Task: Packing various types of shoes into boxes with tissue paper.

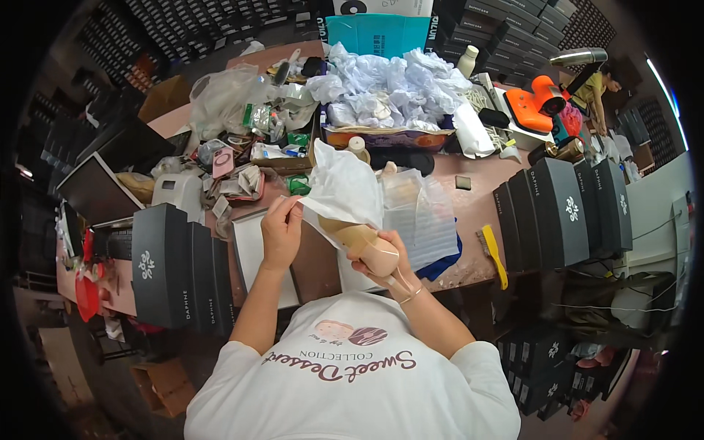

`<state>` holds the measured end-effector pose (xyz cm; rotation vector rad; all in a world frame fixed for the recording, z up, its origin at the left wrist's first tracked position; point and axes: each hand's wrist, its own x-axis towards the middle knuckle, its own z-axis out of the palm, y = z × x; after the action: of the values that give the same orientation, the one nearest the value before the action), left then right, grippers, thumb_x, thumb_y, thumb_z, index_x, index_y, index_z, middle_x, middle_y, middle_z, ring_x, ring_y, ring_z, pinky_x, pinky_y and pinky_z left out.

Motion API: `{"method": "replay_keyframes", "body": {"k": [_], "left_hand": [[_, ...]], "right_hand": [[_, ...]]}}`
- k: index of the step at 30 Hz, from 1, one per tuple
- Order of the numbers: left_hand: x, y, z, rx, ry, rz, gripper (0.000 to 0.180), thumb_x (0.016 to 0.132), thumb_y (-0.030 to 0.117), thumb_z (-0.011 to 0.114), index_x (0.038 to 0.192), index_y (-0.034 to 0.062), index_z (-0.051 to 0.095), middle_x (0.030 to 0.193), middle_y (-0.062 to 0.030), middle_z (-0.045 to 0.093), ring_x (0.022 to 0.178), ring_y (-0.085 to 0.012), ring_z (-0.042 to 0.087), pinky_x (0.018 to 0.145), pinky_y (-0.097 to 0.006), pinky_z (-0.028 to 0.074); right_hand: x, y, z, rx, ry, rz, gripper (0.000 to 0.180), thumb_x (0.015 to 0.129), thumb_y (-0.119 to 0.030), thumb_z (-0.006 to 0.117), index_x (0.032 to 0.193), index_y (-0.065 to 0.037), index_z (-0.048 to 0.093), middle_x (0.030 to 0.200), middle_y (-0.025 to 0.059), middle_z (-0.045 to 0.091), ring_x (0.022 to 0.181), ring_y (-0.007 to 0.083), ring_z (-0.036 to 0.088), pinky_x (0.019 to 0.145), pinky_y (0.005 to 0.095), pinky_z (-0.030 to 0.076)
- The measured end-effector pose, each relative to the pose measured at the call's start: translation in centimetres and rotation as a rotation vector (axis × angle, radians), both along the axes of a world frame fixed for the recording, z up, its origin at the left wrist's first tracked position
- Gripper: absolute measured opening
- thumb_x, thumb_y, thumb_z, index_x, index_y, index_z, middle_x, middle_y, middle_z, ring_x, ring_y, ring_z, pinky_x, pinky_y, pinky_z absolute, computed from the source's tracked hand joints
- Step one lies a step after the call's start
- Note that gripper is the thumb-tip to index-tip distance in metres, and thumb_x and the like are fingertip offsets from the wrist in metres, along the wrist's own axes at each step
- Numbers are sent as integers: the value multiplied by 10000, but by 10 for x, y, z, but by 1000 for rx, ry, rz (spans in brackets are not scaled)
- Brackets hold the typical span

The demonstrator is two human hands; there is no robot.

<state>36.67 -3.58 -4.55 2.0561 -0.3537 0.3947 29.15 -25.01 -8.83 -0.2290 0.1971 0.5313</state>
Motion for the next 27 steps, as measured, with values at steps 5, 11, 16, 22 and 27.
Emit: {"method": "replay_keyframes", "body": {"k": [5,11,16,22,27], "left_hand": [[-8,-22,-4,-125,40,-62,166,819,-2,588,980,-9,630,809,-99,576,701,-217,579,630,-283,466],[-45,-38,15,-123,-14,-265,207,768,-25,595,971,-10,634,761,-100,562,646,-211,548,571,-297,438],[-63,-61,39,-148,-367,-476,301,681,-65,601,971,2,647,737,-101,545,602,-239,525,518,-339,422],[-61,-60,9,-133,-354,-552,412,624,-73,615,1026,16,628,819,-94,592,621,-261,546,542,-352,448],[-68,-77,11,-255,-358,-579,378,638,-68,618,1006,16,628,834,-86,599,628,-250,559,528,-337,450]], "right_hand": [[-14,-13,2,114,-3,18,488,824,-371,482,1211,-74,487,1061,126,514,773,244,474,590,305,418],[-18,-14,24,-57,49,-51,474,842,-328,502,1182,2,487,1050,129,556,800,245,535,669,326,501],[-8,26,60,-652,191,-524,326,888,-218,528,1120,11,530,932,82,612,737,147,593,649,281,504],[0,-32,49,-423,102,-314,457,944,-307,503,1289,-13,450,1142,84,589,962,154,597,809,281,505],[-17,-27,0,-946,-392,-533,550,945,-341,522,1389,-67,348,1357,65,448,1214,154,446,1018,325,392]]}}
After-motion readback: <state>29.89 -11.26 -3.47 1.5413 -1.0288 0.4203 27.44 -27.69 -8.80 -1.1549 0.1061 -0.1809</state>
